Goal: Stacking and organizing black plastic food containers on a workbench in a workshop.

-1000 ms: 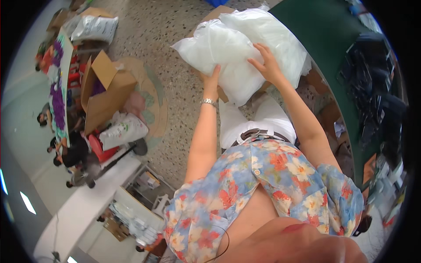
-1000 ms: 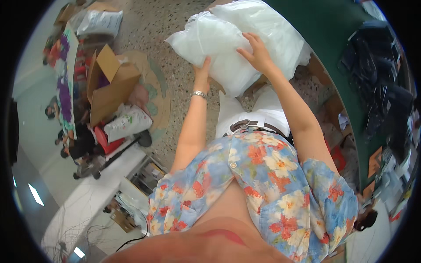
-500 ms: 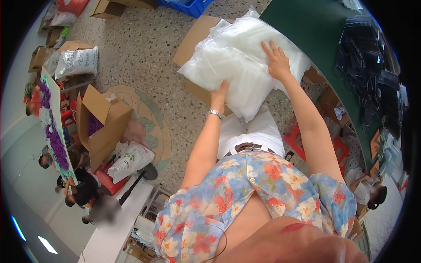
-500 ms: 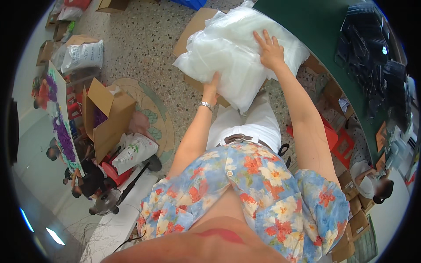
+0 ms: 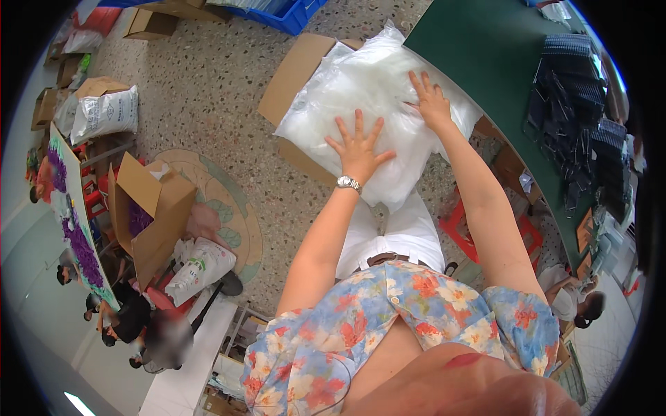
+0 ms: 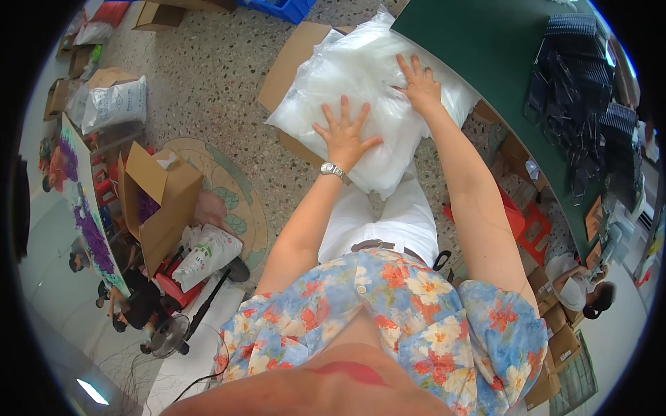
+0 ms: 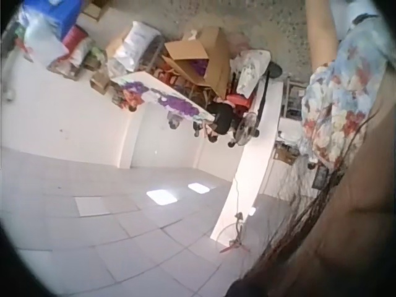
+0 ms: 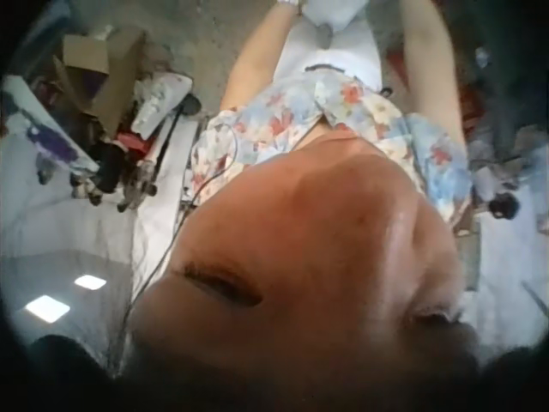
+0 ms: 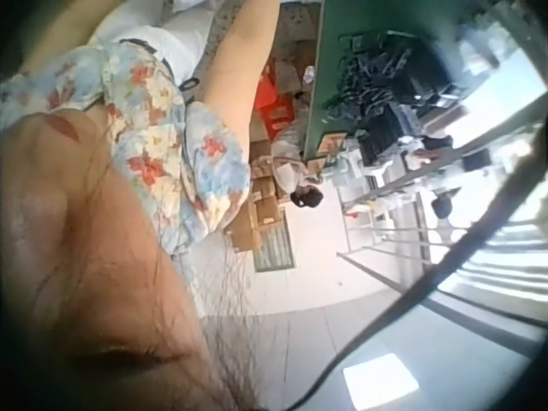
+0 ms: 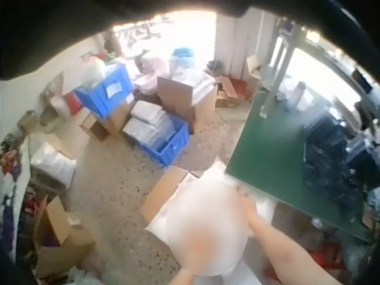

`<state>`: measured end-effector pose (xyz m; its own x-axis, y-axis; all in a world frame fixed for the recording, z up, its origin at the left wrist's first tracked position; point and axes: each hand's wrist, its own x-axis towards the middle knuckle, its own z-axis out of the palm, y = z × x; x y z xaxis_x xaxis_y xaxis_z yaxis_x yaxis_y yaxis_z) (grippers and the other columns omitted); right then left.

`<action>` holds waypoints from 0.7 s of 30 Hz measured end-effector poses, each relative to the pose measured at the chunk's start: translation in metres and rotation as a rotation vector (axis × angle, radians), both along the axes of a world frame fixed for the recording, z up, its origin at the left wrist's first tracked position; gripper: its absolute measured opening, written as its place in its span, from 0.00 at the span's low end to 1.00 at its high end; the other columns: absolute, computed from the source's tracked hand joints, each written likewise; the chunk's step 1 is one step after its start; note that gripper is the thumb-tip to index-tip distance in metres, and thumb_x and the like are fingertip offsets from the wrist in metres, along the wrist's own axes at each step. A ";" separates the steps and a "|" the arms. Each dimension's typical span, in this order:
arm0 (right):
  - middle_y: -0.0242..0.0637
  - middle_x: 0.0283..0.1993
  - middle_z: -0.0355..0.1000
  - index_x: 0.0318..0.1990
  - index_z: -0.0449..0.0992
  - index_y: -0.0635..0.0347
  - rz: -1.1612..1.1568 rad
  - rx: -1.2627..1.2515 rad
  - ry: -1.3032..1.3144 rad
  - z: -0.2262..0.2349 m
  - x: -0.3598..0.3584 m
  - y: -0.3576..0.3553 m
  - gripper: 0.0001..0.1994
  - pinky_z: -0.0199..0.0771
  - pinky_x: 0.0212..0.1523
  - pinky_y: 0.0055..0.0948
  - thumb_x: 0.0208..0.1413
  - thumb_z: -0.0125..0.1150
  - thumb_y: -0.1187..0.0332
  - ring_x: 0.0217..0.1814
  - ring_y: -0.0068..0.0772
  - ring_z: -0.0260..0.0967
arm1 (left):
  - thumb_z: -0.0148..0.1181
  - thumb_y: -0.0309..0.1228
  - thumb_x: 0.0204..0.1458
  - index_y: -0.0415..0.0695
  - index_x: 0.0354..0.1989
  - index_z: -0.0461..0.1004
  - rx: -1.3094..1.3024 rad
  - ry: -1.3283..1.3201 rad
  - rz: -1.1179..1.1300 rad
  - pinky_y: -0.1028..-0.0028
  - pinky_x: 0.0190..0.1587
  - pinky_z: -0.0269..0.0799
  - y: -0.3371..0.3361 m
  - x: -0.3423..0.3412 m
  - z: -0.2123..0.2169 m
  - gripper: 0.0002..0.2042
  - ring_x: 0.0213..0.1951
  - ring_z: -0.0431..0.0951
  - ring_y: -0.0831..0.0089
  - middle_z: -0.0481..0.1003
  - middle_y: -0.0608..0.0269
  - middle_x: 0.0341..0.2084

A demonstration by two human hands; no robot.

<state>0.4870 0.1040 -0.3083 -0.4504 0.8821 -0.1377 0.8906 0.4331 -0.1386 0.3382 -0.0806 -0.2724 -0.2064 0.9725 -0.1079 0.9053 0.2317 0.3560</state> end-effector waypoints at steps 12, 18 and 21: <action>0.39 0.71 0.45 0.68 0.47 0.33 -0.125 -0.069 0.169 -0.066 0.026 0.135 0.42 0.46 0.64 0.53 0.46 0.58 0.41 0.71 0.51 0.45 | 0.62 0.61 0.37 0.77 0.64 0.52 -0.134 0.013 0.080 0.24 0.52 0.18 0.142 0.042 -0.062 0.42 0.67 0.22 0.38 0.32 0.65 0.70; 0.47 0.70 0.47 0.68 0.50 0.46 -0.026 0.024 0.287 -0.045 0.024 0.072 0.40 0.43 0.66 0.53 0.49 0.57 0.43 0.72 0.52 0.42 | 0.60 0.63 0.37 0.72 0.65 0.53 -0.083 0.054 0.071 0.23 0.52 0.20 0.123 0.024 -0.053 0.42 0.67 0.25 0.37 0.33 0.62 0.70; 0.48 0.69 0.49 0.64 0.57 0.52 -0.012 0.032 0.422 -0.031 0.036 0.029 0.34 0.43 0.67 0.52 0.52 0.58 0.49 0.71 0.51 0.43 | 0.61 0.61 0.38 0.68 0.66 0.52 -0.062 0.029 0.086 0.25 0.53 0.18 0.094 0.024 -0.048 0.43 0.68 0.23 0.41 0.31 0.56 0.70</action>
<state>0.5230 0.1330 -0.3395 -0.4508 0.8886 0.0842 0.7636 0.4328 -0.4791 0.3626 0.0130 -0.3206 -0.2922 0.9428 -0.1603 0.8909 0.3293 0.3129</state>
